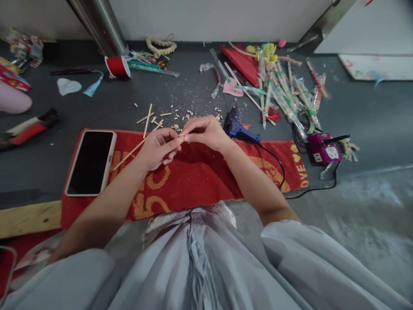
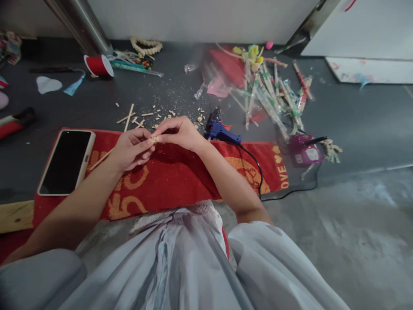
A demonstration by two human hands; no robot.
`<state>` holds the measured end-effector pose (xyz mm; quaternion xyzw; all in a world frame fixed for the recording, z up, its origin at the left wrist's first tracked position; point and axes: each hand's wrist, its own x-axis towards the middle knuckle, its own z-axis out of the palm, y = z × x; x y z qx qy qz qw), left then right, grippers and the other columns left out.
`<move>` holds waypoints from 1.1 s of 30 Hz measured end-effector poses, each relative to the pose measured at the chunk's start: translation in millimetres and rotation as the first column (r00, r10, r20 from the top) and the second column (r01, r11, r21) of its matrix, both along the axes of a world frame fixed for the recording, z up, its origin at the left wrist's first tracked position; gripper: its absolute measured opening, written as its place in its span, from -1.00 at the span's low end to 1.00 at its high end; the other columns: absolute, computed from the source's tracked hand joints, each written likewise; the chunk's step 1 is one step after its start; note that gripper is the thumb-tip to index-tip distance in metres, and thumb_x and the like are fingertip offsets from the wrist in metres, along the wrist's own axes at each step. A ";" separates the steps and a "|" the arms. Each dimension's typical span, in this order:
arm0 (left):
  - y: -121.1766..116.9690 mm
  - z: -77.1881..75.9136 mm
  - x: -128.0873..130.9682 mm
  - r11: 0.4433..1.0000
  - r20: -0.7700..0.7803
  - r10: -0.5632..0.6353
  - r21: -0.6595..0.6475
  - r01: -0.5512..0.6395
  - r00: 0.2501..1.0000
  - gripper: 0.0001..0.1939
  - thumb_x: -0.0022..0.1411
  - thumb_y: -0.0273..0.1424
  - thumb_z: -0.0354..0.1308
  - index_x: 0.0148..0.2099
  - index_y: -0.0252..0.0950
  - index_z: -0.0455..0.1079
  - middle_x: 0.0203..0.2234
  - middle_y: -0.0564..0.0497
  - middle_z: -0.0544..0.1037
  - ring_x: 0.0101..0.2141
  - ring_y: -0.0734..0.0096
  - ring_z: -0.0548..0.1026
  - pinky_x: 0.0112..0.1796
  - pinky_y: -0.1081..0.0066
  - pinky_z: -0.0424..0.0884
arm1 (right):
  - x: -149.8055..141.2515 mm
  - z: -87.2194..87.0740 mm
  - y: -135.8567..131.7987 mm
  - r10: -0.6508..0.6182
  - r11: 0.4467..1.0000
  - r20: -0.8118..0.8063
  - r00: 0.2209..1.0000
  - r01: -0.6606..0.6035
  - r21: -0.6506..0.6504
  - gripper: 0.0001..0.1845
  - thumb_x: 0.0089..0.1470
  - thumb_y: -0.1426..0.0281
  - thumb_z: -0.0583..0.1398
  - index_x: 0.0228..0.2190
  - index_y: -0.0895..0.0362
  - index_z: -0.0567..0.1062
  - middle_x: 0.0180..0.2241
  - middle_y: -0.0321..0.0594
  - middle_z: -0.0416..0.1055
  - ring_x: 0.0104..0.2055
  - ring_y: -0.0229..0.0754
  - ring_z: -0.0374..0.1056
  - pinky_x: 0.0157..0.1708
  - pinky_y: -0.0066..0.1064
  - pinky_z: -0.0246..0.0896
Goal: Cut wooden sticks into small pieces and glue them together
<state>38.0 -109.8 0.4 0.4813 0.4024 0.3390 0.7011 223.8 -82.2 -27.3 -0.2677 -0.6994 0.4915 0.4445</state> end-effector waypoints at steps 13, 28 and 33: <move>2.9 -3.4 1.7 0.988 -0.029 0.156 0.011 -0.156 0.987 -0.71 -0.07 -0.32 0.38 -0.45 -0.29 0.30 -0.70 0.17 0.37 -0.78 0.71 0.19 -0.80 0.64 0.03 | -2.5 6.0 -2.4 -0.011 0.999 -0.035 0.999 0.009 -0.049 -0.66 -0.02 0.17 0.33 -0.32 0.19 0.60 -0.36 -0.25 0.51 -0.32 -0.37 0.40 -0.24 -0.48 0.34; 4.0 -20.0 -3.7 0.779 -0.100 0.397 0.563 -0.277 0.912 -0.85 0.02 -0.33 0.34 -0.33 -0.26 0.55 -0.51 0.09 0.55 -0.73 0.71 0.32 -0.73 0.58 0.21 | -9.3 5.6 -8.6 -0.184 0.982 0.009 0.983 0.184 0.032 -0.62 -0.03 0.13 0.32 -0.33 0.21 0.59 -0.37 -0.23 0.52 -0.33 -0.33 0.42 -0.27 -0.46 0.35; 0.5 -16.0 -2.7 0.646 -0.088 0.455 0.718 -0.261 0.886 -0.92 0.06 -0.40 0.31 -0.33 -0.22 0.59 -0.45 0.07 0.60 -0.70 0.69 0.36 -0.67 0.57 0.28 | -12.3 6.7 -12.4 -0.240 0.970 0.016 0.971 0.239 0.040 -0.60 -0.05 0.10 0.32 -0.35 0.21 0.58 -0.38 -0.24 0.51 -0.35 -0.35 0.41 -0.29 -0.47 0.36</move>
